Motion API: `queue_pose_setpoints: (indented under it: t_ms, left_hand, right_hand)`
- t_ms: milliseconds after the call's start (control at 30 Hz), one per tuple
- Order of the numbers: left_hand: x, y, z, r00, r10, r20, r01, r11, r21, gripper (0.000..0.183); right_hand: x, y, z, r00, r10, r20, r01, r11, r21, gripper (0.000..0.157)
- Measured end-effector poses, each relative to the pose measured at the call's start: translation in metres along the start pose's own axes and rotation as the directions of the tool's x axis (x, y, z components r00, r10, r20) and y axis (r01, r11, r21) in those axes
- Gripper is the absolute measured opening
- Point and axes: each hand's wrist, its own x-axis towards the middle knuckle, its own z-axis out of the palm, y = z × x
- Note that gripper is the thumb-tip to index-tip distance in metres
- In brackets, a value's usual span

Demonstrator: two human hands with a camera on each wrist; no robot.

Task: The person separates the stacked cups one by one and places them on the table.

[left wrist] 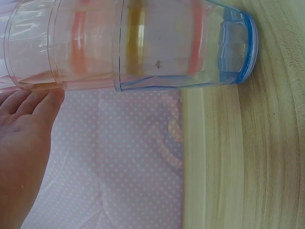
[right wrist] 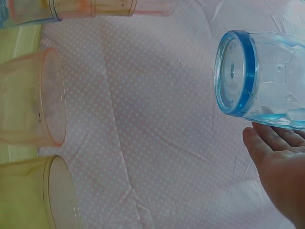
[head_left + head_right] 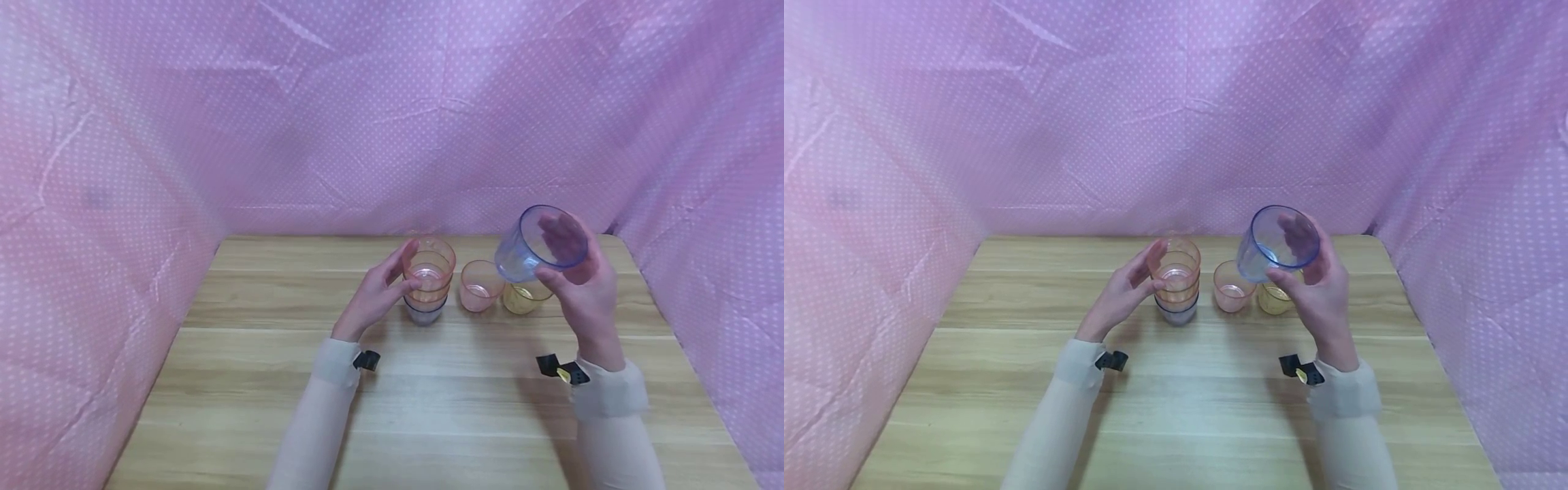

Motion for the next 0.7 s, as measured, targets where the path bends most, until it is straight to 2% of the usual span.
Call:
queue_pose_setpoints:
  t_ms: [300,533,700]
  left_hand:
    - [0.001,0.0,-0.001,1.0,0.015,0.008,-0.015,1.0,0.007,0.073]
    - [-0.001,0.0,-0.002,1.0,-0.009,0.001,0.009,1.0,-0.001,0.072]
    - [0.0,-0.001,0.0,1.0,-0.011,-0.003,0.011,0.999,-0.031,0.071]
  right_hand:
    - [-0.005,-0.004,-0.016,0.999,-0.014,-0.03,0.014,1.0,-0.01,0.071]
    - [-0.011,-0.006,-0.033,0.998,-0.015,-0.062,0.013,0.999,-0.04,0.071]
    - [-0.015,-0.009,-0.047,0.996,0.0,-0.094,-0.002,1.0,-0.025,0.07]
